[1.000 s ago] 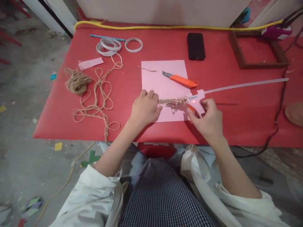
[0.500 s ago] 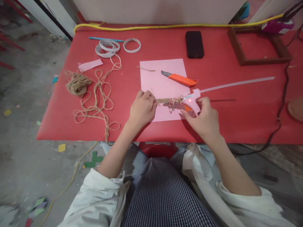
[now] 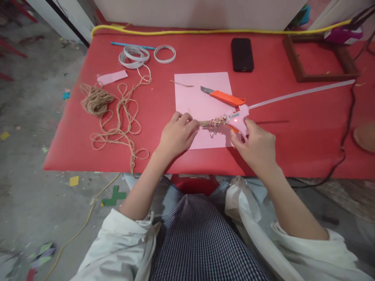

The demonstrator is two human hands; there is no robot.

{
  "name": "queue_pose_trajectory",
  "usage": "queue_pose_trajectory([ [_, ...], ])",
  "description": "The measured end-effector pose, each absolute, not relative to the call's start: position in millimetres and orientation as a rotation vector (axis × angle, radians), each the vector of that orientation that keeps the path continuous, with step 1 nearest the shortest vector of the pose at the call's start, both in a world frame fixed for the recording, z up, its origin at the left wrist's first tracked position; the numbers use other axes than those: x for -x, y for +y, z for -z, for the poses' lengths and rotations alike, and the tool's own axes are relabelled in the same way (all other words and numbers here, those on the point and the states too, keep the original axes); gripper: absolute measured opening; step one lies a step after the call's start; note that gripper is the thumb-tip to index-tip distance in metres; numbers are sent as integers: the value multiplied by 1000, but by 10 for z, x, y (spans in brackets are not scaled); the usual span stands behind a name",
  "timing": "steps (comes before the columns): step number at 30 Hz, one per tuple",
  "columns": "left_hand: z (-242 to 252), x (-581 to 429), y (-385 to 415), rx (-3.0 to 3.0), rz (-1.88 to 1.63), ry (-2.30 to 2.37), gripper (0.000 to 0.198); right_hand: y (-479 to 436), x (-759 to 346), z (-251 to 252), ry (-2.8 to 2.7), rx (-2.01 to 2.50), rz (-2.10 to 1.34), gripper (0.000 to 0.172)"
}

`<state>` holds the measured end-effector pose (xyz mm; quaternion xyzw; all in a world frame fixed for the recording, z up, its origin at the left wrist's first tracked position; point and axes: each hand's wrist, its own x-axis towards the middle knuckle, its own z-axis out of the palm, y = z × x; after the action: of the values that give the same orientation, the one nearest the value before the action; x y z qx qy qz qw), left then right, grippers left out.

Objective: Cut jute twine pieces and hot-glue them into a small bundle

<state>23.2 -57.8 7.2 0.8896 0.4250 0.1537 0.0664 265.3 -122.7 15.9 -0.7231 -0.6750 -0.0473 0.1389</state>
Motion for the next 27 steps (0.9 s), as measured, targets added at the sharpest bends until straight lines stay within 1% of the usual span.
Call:
queue_pose_trajectory([
  [7, -129, -361, -477, -2750, -311, 1280, 25, -1243, -2712, -140, -1939, 2074, 179, 45],
  [11, -137, -341, -443, -2779, -297, 1244, 24, -1246, -2685, -154, -1953, 2075, 180, 46],
  [16, -113, -317, -408, -2760, -359, 1205, 23, -1236, -2618, -197, -1999, 2099, 160, 46],
  [21, -76, -275, -357, -2612, -459, 1237, 20, -1226, -2589, -223, -2064, 2100, 153, 44],
  [27, -52, -243, -334, -2515, -475, 1242, 20, -1208, -2571, -243, -2104, 2068, 160, 44],
])
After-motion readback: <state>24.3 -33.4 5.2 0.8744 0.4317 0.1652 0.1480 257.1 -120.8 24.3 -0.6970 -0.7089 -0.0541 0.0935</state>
